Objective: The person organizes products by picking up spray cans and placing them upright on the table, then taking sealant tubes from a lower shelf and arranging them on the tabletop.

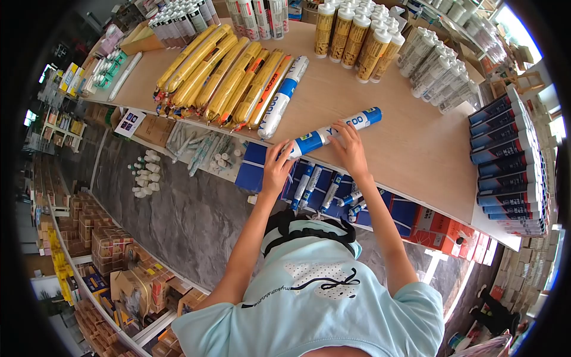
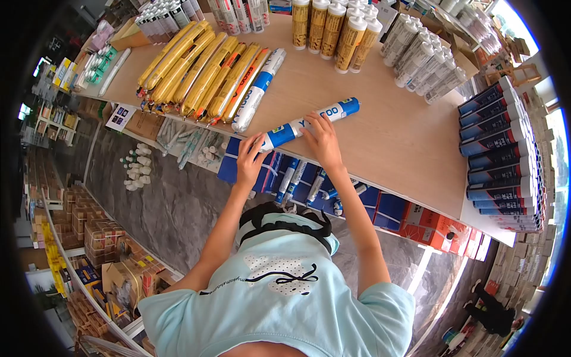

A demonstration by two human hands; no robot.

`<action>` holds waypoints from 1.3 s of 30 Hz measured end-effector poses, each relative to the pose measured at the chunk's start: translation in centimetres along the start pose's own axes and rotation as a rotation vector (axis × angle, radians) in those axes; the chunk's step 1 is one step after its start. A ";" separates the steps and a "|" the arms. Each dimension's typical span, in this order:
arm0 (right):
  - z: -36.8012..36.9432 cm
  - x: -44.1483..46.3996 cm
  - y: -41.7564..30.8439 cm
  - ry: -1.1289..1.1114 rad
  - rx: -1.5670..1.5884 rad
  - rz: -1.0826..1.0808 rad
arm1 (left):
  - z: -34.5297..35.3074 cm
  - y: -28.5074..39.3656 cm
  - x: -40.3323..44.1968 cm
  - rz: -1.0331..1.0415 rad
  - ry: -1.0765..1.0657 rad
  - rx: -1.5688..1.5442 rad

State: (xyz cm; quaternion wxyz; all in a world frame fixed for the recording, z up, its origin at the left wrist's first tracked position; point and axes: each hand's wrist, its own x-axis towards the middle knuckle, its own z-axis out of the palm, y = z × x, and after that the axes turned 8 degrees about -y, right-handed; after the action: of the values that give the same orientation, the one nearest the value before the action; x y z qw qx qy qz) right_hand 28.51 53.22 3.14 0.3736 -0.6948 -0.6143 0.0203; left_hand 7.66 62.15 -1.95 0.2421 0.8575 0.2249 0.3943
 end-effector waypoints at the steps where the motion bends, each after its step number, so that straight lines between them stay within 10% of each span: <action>1: 0.1 0.0 0.1 0.002 0.006 0.001 | 0.0 0.1 0.0 0.002 0.007 -0.007; 6: 1.3 0.7 -3.2 0.079 0.157 0.304 | -0.1 0.9 -0.1 -0.090 0.043 -0.147; 39: 6.6 0.9 -5.1 0.041 -0.176 0.039 | -0.2 1.3 -1.5 -0.405 0.004 -0.505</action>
State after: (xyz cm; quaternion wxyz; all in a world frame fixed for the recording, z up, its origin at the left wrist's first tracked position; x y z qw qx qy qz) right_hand 21.26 57.09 1.57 0.3232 -0.7370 -0.5922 -0.0410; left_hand 6.90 60.27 -1.95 0.5203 0.7074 0.2865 0.3833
